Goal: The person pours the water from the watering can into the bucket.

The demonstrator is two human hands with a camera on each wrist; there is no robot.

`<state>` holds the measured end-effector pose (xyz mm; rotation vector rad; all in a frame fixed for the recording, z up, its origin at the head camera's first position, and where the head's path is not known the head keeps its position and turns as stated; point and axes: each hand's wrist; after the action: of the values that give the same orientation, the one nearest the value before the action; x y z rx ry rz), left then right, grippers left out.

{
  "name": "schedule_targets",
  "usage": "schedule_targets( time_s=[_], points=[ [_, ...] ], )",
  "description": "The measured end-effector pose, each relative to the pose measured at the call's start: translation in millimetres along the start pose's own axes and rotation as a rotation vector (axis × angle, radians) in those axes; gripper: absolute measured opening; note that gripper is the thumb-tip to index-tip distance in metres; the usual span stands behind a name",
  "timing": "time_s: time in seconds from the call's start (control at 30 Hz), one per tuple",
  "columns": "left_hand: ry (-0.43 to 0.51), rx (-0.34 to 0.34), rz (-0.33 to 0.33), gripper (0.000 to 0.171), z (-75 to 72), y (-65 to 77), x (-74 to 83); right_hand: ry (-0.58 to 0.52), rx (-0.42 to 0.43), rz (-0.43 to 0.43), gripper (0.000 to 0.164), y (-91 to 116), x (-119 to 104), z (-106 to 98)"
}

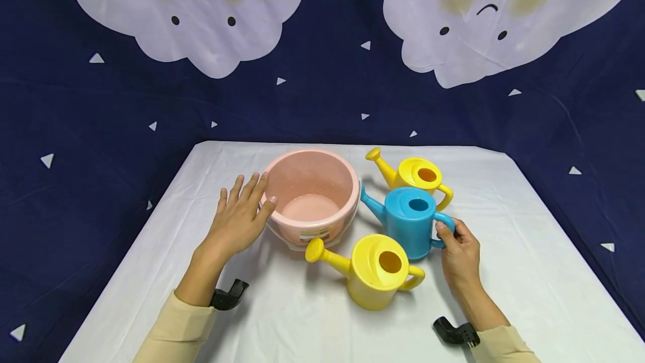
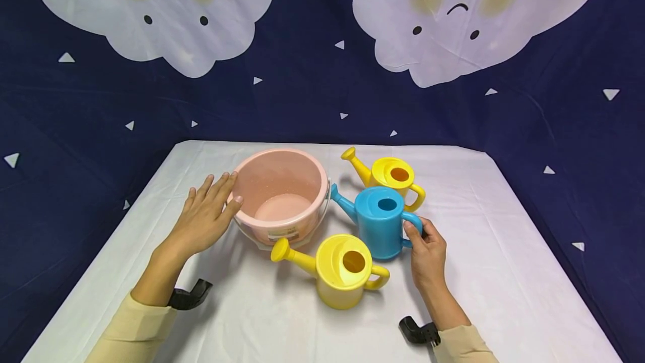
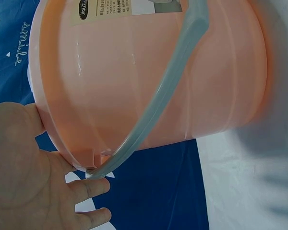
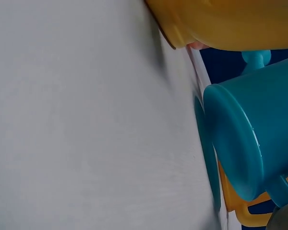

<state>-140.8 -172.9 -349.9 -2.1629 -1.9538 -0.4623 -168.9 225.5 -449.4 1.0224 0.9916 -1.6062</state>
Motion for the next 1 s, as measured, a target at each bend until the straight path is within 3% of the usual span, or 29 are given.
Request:
schedule_targets(
  time_s=[0.3, 0.53, 0.67, 1.0],
  points=[
    [0.001, 0.000, -0.001, 0.065, -0.4, -0.6, -0.6, 0.105, 0.011, 0.041, 0.007, 1.8, 1.9, -1.9],
    [0.003, -0.004, 0.001, 0.065, -0.6, -0.4, -0.4, 0.220, 0.018, 0.119, 0.011, 1.9, 2.4, -5.2],
    [0.002, -0.006, 0.000, 0.065, -0.8, -0.4, -0.2, 0.239, 0.010, 0.148, 0.018, 2.1, 1.0, -6.6],
    [-0.003, -0.009, -0.002, 0.065, -1.0, -0.7, 0.3, 0.271, -0.007, 0.168, 0.013, 4.3, 1.8, -12.1]
  ],
)
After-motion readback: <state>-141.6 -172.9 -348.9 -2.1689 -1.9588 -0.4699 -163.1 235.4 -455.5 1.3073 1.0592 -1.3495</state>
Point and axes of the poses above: each hand's wrist, its own y-axis away from the middle knuckle, its own z-axis out of the palm, x = y × z, and after that the axes turned 8 degrees about -x, right-handed
